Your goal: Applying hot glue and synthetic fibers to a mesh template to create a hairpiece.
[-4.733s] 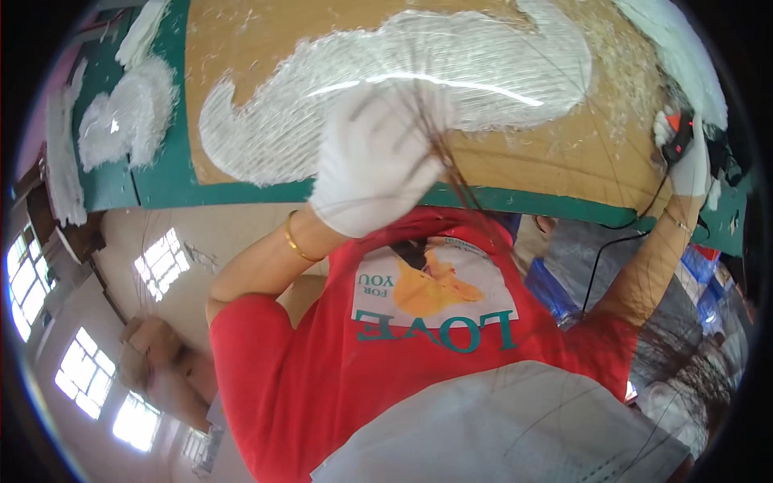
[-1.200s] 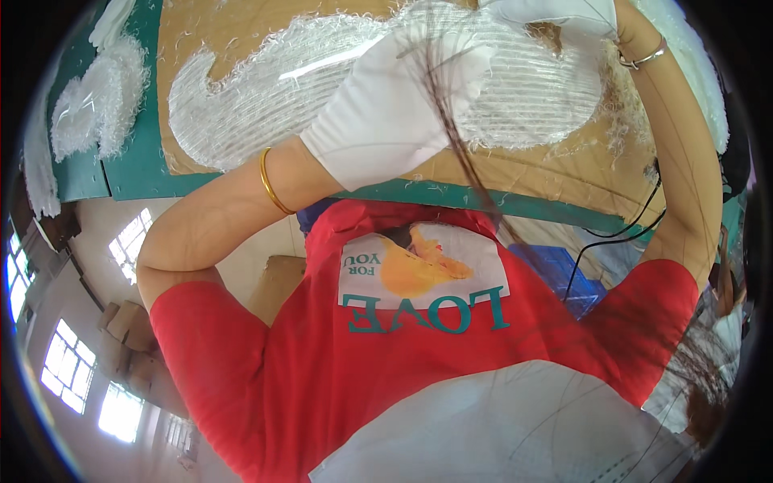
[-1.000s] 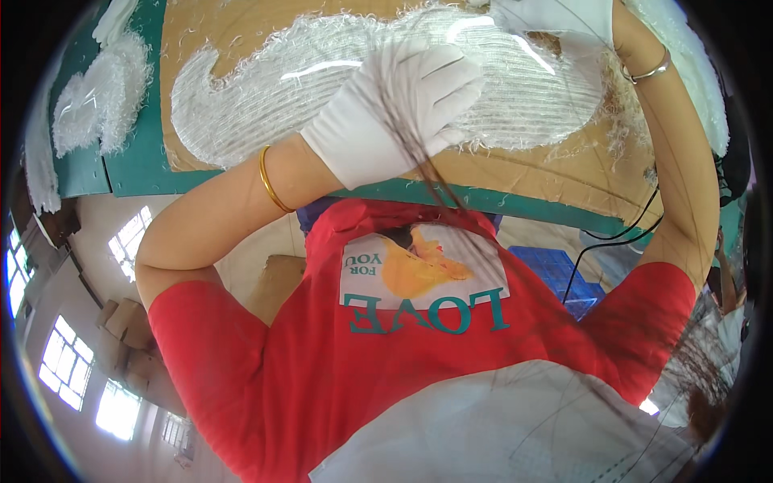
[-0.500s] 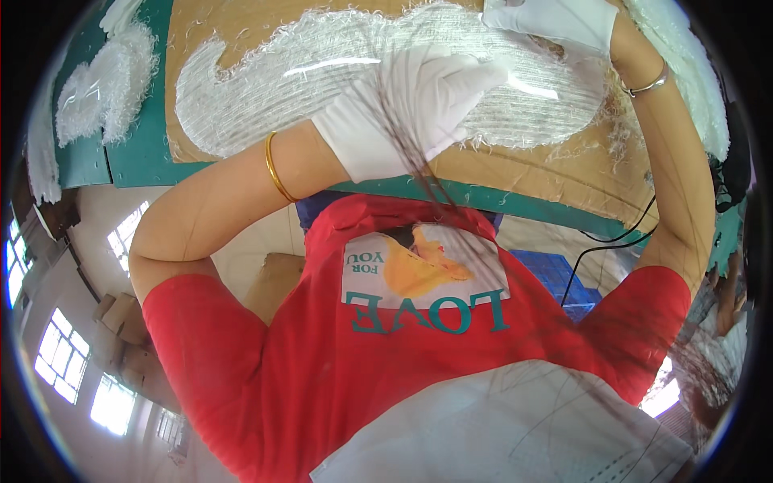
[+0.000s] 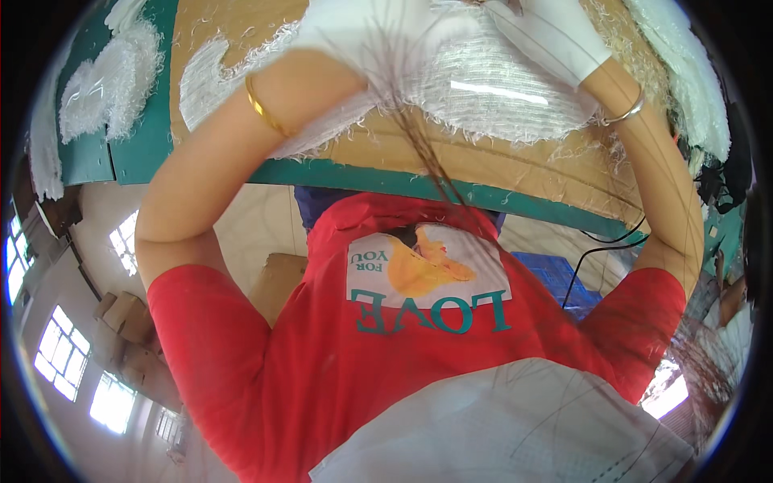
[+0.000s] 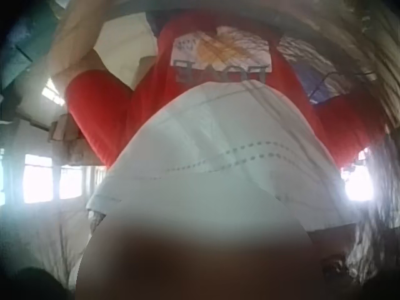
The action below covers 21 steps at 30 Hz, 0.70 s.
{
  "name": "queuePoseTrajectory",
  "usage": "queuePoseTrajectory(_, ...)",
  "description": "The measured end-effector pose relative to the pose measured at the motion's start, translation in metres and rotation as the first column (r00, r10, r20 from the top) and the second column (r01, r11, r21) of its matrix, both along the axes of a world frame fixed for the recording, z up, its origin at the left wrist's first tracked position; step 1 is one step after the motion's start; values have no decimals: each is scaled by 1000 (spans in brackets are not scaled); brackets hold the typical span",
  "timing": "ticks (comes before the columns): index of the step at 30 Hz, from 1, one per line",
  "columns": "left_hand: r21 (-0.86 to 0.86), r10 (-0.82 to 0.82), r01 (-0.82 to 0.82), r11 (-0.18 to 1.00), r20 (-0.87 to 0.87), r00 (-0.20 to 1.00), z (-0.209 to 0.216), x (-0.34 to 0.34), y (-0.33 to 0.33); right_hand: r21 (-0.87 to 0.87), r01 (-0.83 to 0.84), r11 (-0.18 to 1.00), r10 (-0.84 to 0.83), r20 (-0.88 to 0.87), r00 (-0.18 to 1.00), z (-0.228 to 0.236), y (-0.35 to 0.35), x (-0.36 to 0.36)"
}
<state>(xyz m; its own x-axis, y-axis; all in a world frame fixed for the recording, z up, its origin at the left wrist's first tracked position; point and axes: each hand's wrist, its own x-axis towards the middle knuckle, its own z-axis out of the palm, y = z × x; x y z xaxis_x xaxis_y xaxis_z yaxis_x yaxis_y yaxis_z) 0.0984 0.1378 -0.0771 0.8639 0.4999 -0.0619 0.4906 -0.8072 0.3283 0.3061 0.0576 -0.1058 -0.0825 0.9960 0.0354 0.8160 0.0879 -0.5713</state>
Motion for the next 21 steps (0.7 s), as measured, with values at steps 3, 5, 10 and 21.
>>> queuePoseTrajectory(3,-192,203,-189,963,55,978,-10,9,21,245,14,969,-37,91,995,-8,-12,-9)
queuePoseTrajectory(5,-218,189,-163,962,102,977,-16,11,29,334,16,942,-73,158,985,-8,-18,-15)
queuePoseTrajectory(10,-283,94,-44,958,167,981,-25,12,32,369,33,929,-114,200,973,-4,-22,-22)
queuePoseTrajectory(21,-187,258,-184,965,547,797,-5,-10,-20,397,80,914,-171,200,965,-10,-25,-22)
